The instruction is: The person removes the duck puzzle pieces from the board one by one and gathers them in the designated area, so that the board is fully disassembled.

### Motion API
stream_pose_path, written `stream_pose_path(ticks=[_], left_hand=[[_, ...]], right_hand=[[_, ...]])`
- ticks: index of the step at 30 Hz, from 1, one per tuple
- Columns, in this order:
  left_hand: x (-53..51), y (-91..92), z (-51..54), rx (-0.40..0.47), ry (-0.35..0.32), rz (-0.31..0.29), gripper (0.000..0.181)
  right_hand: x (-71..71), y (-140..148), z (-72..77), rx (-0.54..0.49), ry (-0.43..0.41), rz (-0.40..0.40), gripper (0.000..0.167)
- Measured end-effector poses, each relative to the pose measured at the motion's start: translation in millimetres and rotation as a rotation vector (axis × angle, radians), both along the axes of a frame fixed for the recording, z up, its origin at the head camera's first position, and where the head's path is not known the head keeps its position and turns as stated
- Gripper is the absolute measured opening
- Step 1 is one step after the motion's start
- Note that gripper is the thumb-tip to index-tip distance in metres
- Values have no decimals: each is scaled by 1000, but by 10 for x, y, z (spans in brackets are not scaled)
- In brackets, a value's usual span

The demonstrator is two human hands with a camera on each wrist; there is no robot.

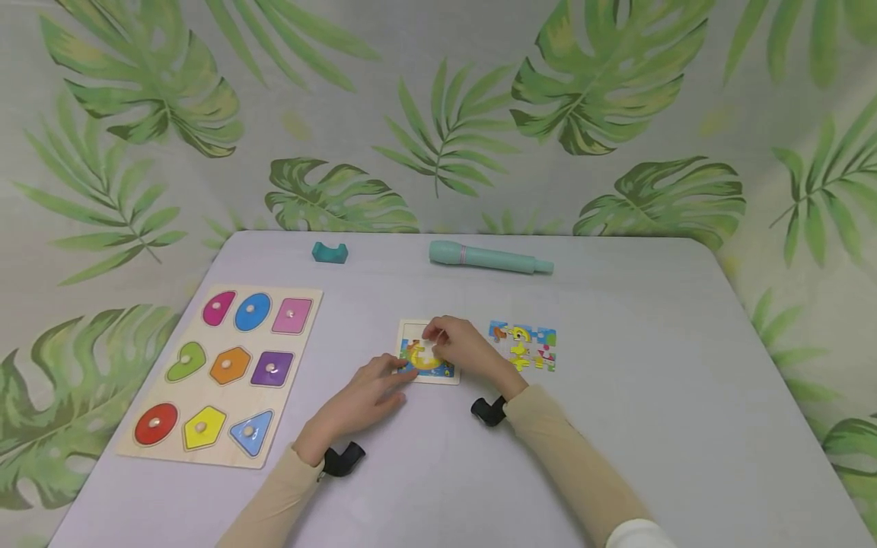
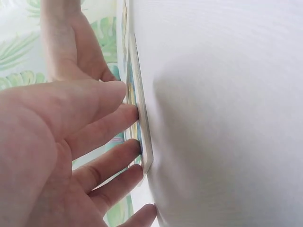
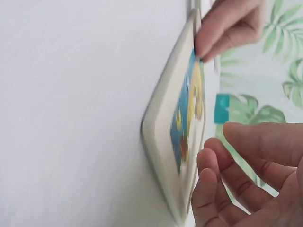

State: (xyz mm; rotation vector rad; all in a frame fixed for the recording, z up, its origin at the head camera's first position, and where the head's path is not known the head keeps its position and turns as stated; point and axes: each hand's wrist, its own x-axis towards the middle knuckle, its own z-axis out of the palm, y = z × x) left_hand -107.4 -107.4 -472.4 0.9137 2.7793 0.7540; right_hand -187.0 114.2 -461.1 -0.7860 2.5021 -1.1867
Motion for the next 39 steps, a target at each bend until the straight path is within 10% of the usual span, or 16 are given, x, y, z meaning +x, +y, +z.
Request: stream_pose_path(ticks=[25, 39], left_hand=[[-6, 5, 28, 20, 14, -16, 37], [-14, 20, 23, 15, 2, 13, 37]], right_hand=[[-46, -308, -51, -64, 25, -4, 26], [-61, 491, -9, 5, -100, -158, 14]])
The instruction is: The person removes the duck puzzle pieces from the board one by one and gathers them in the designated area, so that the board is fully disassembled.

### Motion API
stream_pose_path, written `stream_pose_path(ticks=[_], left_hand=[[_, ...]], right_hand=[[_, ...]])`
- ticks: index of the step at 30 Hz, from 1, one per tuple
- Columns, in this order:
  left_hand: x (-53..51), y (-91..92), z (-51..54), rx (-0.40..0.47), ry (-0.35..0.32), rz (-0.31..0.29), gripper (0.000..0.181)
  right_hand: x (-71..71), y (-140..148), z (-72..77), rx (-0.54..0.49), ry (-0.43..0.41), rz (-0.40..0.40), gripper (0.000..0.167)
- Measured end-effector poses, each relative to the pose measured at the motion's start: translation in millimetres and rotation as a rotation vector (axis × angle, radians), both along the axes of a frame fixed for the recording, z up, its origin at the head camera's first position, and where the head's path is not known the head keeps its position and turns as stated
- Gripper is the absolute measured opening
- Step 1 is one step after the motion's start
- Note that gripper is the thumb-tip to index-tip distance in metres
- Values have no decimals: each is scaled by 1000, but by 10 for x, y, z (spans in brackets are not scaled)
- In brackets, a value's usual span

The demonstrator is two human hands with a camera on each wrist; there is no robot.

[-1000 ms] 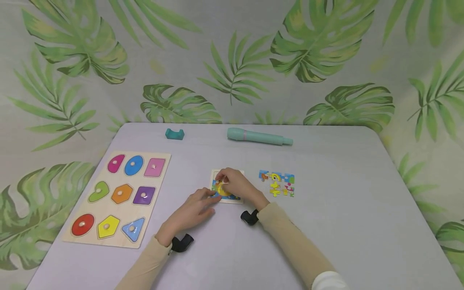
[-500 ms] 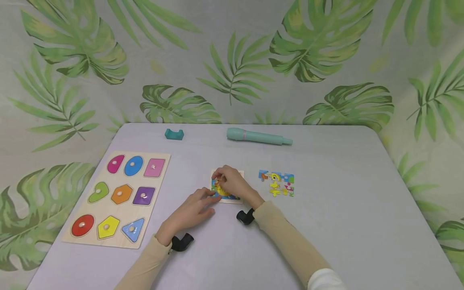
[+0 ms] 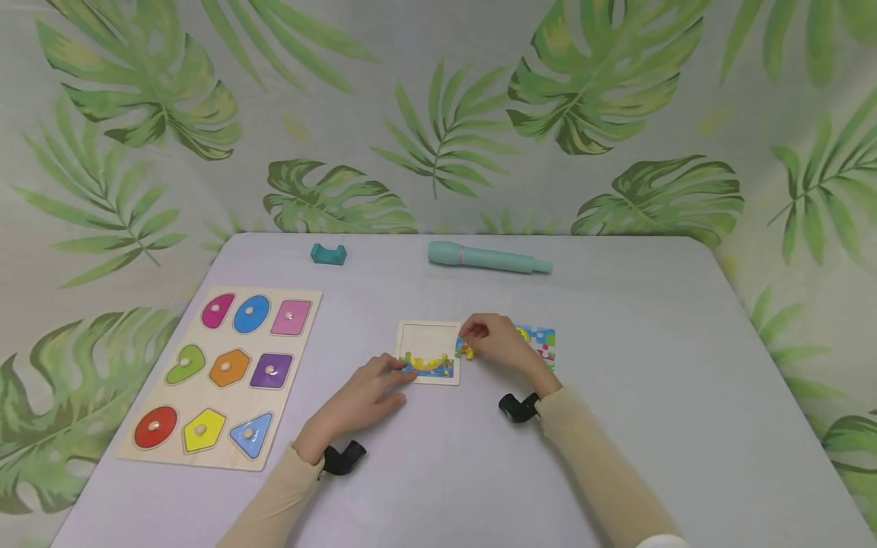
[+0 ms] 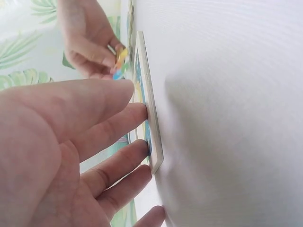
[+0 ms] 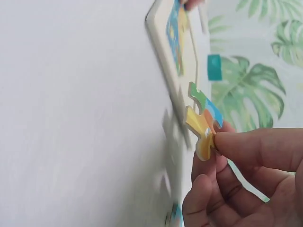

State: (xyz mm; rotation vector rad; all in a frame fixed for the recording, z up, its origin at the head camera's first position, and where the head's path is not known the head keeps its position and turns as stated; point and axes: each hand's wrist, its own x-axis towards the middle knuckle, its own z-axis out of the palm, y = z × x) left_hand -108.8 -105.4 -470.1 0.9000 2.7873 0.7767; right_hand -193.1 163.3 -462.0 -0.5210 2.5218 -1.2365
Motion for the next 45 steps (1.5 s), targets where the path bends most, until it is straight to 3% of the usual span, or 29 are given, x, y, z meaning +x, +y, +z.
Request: stream_pose_path(ticks=[8, 23, 29, 36, 45], left_hand=[[2, 3, -6, 2, -8, 8, 37], [6, 36, 13, 15, 27, 22, 31], [-13, 75, 7, 31, 52, 15, 28], [-27, 143, -12, -31, 45, -62, 35], [-31, 169, -1, -59, 35, -57, 36]], right_hand=[[19, 320, -18, 74, 10, -26, 8], [56, 399, -40, 139, 108, -21, 12], [134, 264, -1, 111, 158, -3, 14], [224, -74, -27, 26, 153, 121, 21], [285, -269, -48, -8, 151, 142, 23]])
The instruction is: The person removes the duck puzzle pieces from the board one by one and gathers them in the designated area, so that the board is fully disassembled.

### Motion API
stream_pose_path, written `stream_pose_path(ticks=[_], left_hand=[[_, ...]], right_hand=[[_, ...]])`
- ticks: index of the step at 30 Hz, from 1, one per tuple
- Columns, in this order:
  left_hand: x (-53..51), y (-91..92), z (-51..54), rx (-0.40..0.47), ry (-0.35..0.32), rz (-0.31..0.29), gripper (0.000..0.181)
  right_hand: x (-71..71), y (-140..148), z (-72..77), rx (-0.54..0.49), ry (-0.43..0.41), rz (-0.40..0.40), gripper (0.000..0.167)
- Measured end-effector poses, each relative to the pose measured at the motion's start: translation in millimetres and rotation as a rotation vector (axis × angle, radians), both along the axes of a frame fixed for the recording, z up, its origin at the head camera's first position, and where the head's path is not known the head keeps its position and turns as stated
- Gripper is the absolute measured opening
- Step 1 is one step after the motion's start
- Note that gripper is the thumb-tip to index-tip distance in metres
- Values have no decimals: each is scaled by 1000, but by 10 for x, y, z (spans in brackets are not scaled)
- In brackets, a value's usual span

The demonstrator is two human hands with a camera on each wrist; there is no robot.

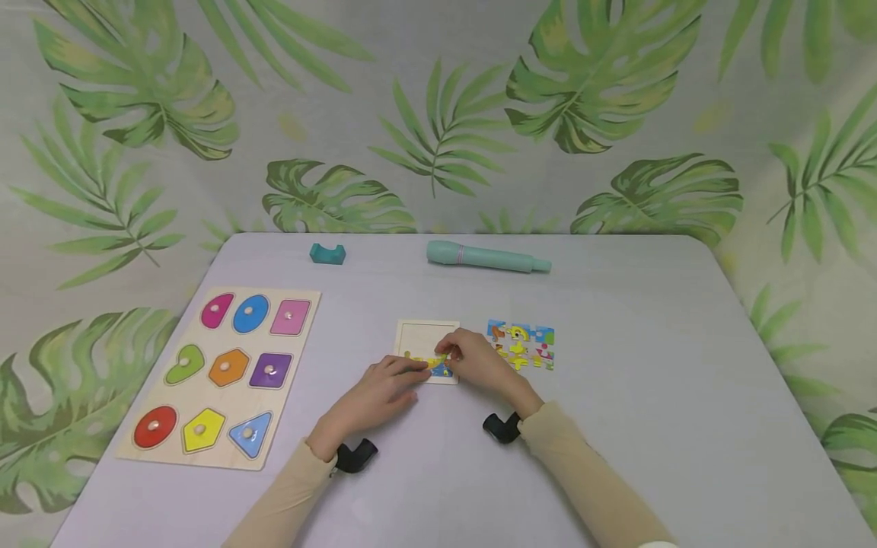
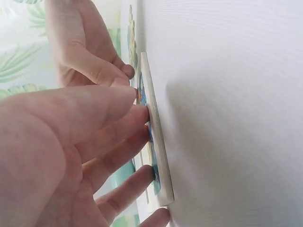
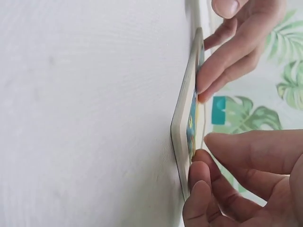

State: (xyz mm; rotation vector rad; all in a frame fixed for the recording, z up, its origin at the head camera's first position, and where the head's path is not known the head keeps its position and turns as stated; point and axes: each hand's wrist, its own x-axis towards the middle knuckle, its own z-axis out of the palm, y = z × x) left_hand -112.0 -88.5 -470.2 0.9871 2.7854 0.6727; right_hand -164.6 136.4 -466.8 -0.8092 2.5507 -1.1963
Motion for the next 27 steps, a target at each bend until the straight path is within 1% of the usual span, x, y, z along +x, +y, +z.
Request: stream_pose_path(ticks=[2, 5, 8, 12, 15, 17, 22, 27], left_hand=[[-3, 5, 2, -2, -1, 3, 36], [-6, 9, 12, -5, -4, 9, 36], [-11, 11, 14, -6, -4, 13, 35], [-19, 11, 12, -8, -6, 11, 35], [-20, 10, 11, -10, -15, 13, 36], [-24, 12, 4, -12, -14, 15, 36], [-30, 18, -5, -8, -12, 15, 37], [-22, 11, -9, 2, -32, 24, 37]], right_hand=[[-1, -11, -10, -10, -10, -9, 21], [-5, -25, -23, -56, -30, -29, 22], [-7, -39, -34, -88, -24, -40, 22], [-4, -42, -53, -51, 3, -48, 21], [-1, -30, -53, -35, -12, -48, 22], [0, -3, -35, -40, -39, -55, 22], [-19, 204, 14, -54, -81, -97, 20], [1, 601, 55, -50, -122, -106, 12]])
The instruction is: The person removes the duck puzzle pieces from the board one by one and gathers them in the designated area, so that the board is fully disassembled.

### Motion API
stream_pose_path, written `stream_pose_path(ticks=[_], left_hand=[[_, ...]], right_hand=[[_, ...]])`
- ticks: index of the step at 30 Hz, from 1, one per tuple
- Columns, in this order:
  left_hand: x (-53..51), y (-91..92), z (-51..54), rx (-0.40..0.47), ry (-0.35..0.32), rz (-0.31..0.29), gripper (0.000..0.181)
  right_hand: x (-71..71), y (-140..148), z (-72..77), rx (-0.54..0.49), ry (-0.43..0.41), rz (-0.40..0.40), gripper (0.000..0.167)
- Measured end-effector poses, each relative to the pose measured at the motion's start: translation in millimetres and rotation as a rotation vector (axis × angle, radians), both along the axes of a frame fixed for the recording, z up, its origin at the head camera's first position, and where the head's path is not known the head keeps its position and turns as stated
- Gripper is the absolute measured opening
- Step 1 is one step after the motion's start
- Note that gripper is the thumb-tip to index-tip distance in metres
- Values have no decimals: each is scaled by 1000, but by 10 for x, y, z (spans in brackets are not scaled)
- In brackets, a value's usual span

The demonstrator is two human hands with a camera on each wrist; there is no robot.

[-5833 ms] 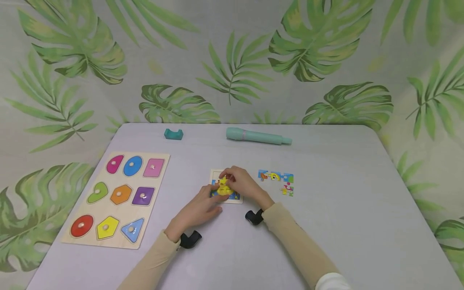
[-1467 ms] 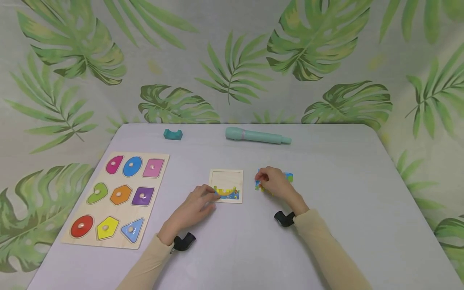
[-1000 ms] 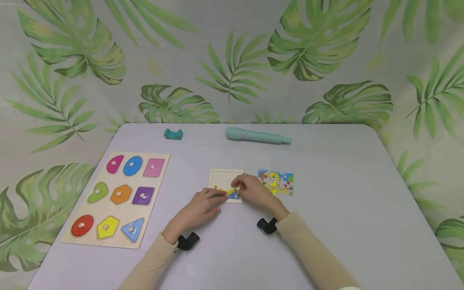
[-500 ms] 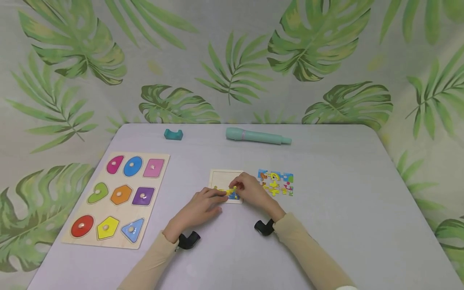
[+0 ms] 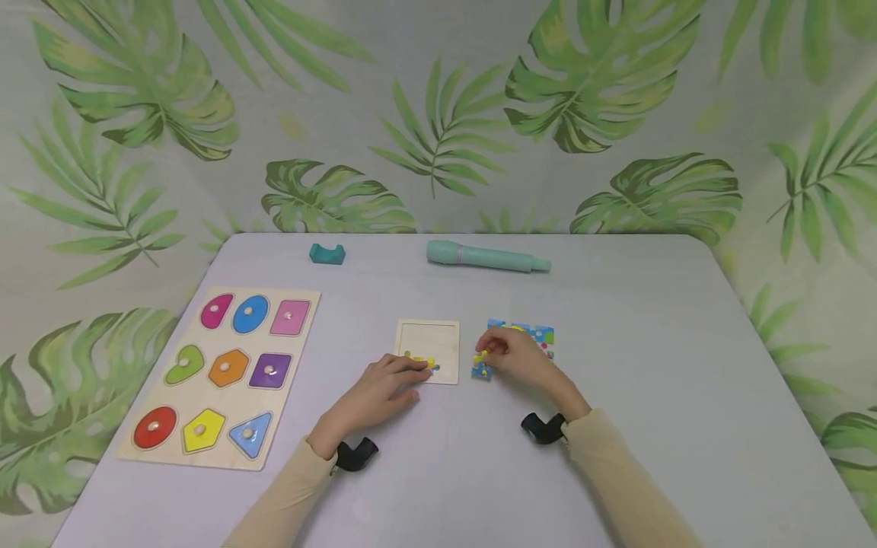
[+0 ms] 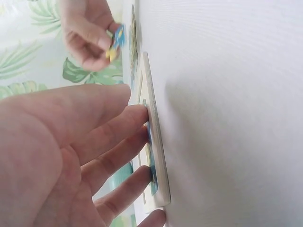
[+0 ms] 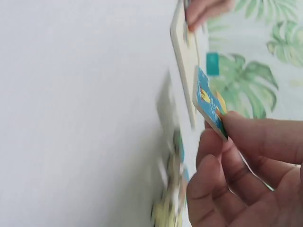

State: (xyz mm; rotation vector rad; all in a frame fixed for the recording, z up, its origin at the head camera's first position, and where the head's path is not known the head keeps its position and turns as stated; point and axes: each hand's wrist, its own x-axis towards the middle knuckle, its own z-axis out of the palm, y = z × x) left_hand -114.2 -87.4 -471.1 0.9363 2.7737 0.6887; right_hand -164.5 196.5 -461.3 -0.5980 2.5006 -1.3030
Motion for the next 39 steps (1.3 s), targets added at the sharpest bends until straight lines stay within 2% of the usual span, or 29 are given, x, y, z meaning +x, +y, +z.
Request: stream_pose_path(ticks=[8, 15, 20, 27, 33, 39], left_hand=[[5, -2, -3, 15, -1, 0, 36], [22, -4, 15, 24, -18, 6, 36], [40, -9, 20, 21, -30, 3, 38], [33, -29, 15, 19, -23, -31, 39], [33, -83, 32, 50, 15, -51, 34], [26, -156, 19, 42, 31, -12, 32]], right_hand=[[157, 593, 49, 93, -14, -75, 9], [255, 745, -20, 158, -9, -124, 8], [299, 698, -40, 223, 60, -140, 9], [315, 632, 1, 293, 137, -129, 12], [277, 450, 42, 184, 159, -64, 10], [157, 50, 41, 100, 136, 22, 11]])
